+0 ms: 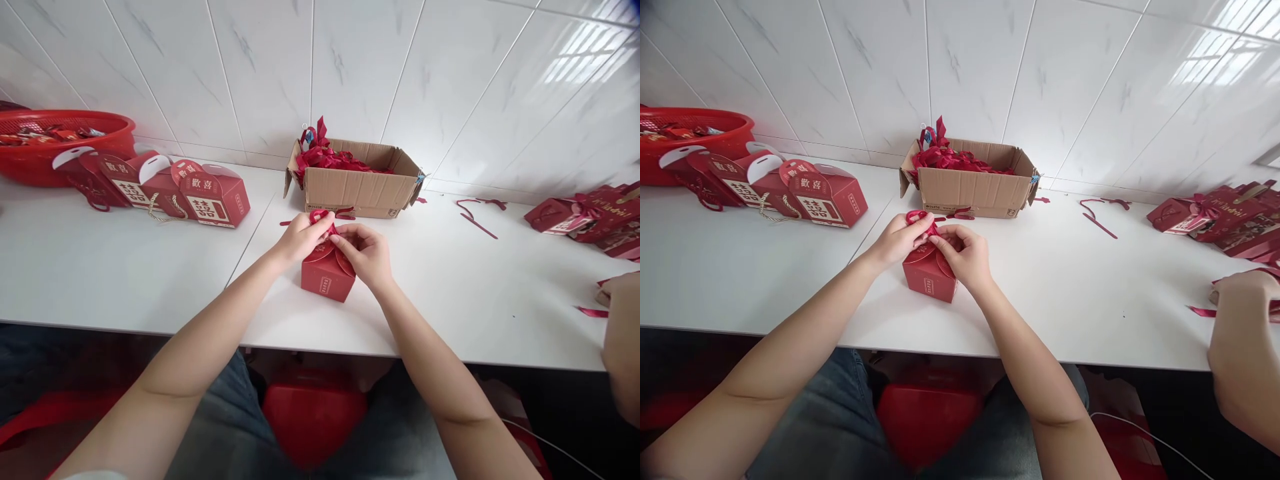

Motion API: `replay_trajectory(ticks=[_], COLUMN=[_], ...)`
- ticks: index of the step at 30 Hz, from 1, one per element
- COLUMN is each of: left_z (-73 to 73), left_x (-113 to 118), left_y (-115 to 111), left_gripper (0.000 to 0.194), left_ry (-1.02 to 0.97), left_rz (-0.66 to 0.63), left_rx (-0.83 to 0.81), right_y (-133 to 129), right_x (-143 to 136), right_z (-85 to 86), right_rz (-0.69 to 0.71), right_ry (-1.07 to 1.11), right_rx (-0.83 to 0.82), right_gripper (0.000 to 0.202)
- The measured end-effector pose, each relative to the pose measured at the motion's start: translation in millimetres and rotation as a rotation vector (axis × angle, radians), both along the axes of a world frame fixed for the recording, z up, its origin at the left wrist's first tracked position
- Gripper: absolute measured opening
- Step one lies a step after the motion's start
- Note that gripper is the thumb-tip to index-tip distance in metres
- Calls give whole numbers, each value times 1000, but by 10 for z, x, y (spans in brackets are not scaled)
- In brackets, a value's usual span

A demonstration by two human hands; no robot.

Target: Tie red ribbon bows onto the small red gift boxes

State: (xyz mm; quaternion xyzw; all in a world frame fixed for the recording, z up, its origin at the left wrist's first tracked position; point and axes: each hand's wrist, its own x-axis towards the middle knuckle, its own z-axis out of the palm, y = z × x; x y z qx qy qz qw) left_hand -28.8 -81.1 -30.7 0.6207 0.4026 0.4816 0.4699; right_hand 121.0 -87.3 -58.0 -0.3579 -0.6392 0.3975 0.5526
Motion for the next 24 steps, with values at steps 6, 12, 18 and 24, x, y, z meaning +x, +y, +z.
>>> replay_trajectory(ticks=[6,12,18,24], left_z=[73,15,16,81], left_x=[48,17,-30,-7], left_y=[-59,-40,-76,-133], left_gripper=[44,43,45,47], left_ry=[-13,4,233,286], left_rz=[50,71,198,200], left_rx=[-35,-11,116,237], right_y=[25,-4,-54,-102], right_x=[20,20,-11,-51], right_z=[44,56,59,102], right_rz=[167,102,-99,-97], right_ry=[127,-24,-316,-484], right_rx=[-71,-14,242,375], right_gripper=[36,33,18,18])
